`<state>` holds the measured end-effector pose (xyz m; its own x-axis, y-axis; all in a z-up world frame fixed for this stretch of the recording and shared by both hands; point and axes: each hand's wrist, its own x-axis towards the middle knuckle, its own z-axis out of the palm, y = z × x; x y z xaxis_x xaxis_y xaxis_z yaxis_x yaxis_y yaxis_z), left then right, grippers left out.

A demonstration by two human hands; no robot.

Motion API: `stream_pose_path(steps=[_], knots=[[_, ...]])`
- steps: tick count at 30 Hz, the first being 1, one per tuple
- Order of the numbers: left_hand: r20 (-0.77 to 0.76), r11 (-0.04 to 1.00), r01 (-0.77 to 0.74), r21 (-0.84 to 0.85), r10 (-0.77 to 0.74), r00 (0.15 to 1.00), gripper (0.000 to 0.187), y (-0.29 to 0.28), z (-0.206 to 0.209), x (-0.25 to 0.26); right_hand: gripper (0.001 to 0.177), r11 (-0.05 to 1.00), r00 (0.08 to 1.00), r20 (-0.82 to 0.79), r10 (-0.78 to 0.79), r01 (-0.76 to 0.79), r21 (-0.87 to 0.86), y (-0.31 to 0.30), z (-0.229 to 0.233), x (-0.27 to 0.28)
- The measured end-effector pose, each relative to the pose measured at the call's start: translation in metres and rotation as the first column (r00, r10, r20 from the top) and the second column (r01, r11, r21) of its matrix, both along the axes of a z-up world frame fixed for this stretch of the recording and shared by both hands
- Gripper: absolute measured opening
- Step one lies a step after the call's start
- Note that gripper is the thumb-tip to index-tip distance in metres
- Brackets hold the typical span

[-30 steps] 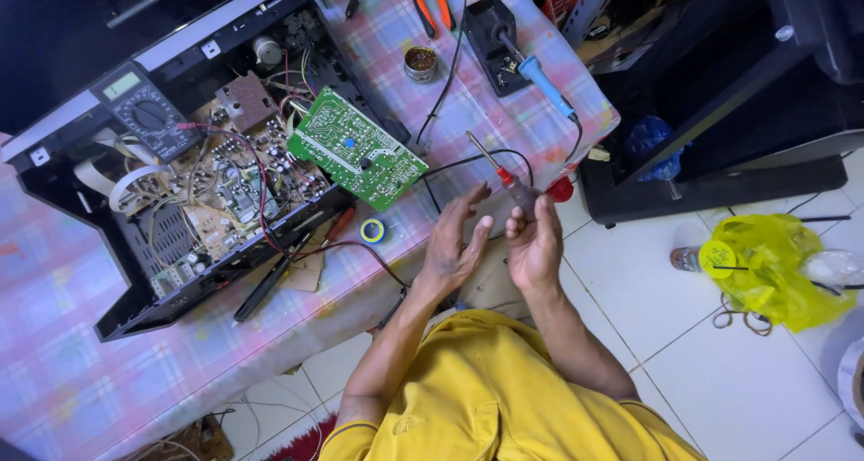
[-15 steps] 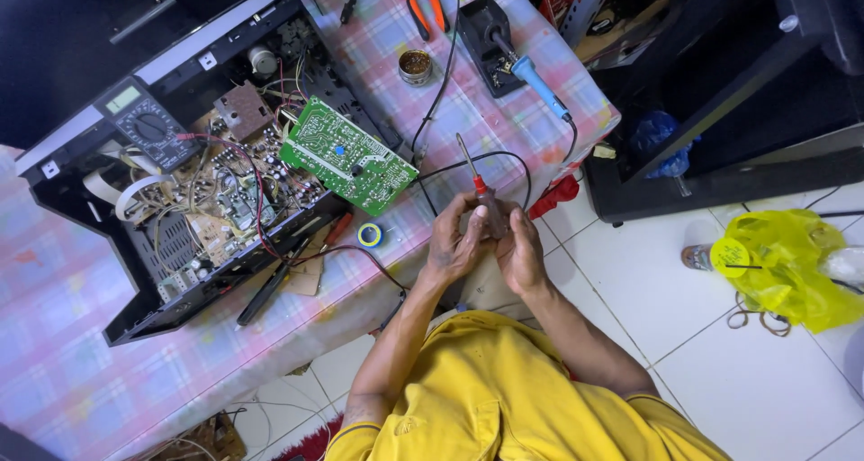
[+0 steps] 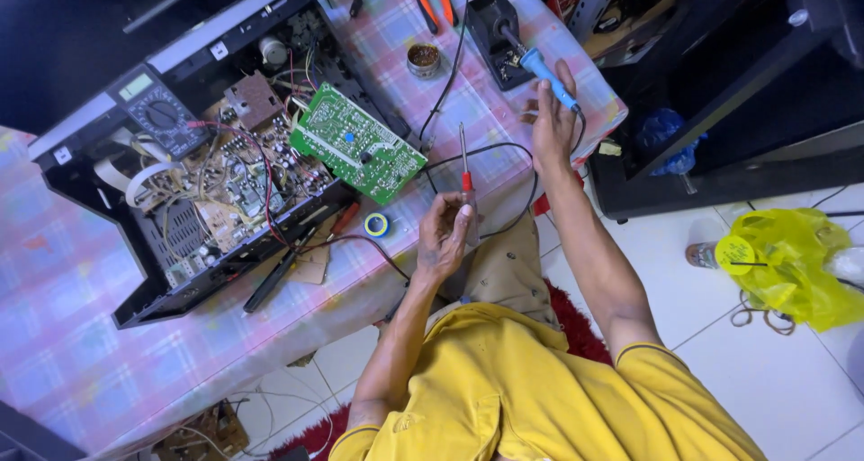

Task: The person uses a soldering iron and solder wire to work on a green circuit board. They then pick up a larger circuit board with a heatsink, flip it over, and place it back on the table before returning to solder the first board.

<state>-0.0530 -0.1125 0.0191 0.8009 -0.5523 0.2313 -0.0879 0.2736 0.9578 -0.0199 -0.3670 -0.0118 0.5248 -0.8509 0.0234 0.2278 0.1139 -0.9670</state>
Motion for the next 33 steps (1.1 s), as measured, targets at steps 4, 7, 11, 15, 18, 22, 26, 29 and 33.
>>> stream_pose_path(steps=[4, 7, 11, 15, 18, 22, 26, 29, 33], knots=[[-0.037, 0.994, 0.014, 0.105, -0.01, 0.999, 0.022, 0.009, 0.01, -0.002, 0.045, 0.993, 0.996, -0.04, 0.079, -0.082, -0.088, -0.002, 0.027, -0.012], [0.055, 0.994, -0.011, 0.108, 0.005, 0.998, 0.022, 0.008, 0.013, 0.002, 0.047, 0.946, 0.997, 0.066, 0.041, -0.018, -0.325, -0.009, 0.044, -0.027], [0.024, 0.993, -0.074, 0.089, 0.072, 0.997, 0.023, 0.009, -0.015, 0.006, 0.042, 0.925, 0.978, 0.181, -0.101, 0.16, -0.346, -0.005, 0.051, -0.074], [0.047, 0.995, -0.091, 0.048, 0.089, 0.995, 0.021, 0.009, -0.017, 0.009, 0.041, 0.971, 0.955, 0.275, -0.107, 0.16, -0.179, 0.01, 0.042, -0.115], [0.061, 0.995, -0.083, 0.057, 0.079, 0.995, 0.021, 0.01, -0.018, 0.01, 0.042, 0.98, 0.95, 0.3, -0.092, 0.139, -0.139, 0.022, 0.042, -0.122], [0.071, 0.994, -0.096, 0.057, 0.092, 0.993, 0.022, 0.012, -0.022, 0.013, 0.042, 0.982, 0.944, 0.317, -0.085, 0.134, -0.136, 0.028, 0.045, -0.119], [0.095, 0.989, -0.125, 0.073, 0.118, 0.989, 0.02, 0.017, -0.02, 0.012, 0.038, 0.981, 0.95, 0.31, -0.046, 0.102, -0.167, 0.036, 0.045, -0.117], [0.102, 0.989, -0.132, 0.066, 0.125, 0.987, 0.02, 0.017, -0.023, 0.013, 0.038, 0.977, 0.95, 0.309, -0.045, 0.106, -0.183, 0.034, 0.045, -0.118], [0.113, 0.99, -0.126, 0.067, 0.118, 0.987, 0.021, 0.017, -0.023, 0.014, 0.037, 0.972, 0.957, 0.288, -0.026, 0.091, -0.215, 0.033, 0.042, -0.12]])
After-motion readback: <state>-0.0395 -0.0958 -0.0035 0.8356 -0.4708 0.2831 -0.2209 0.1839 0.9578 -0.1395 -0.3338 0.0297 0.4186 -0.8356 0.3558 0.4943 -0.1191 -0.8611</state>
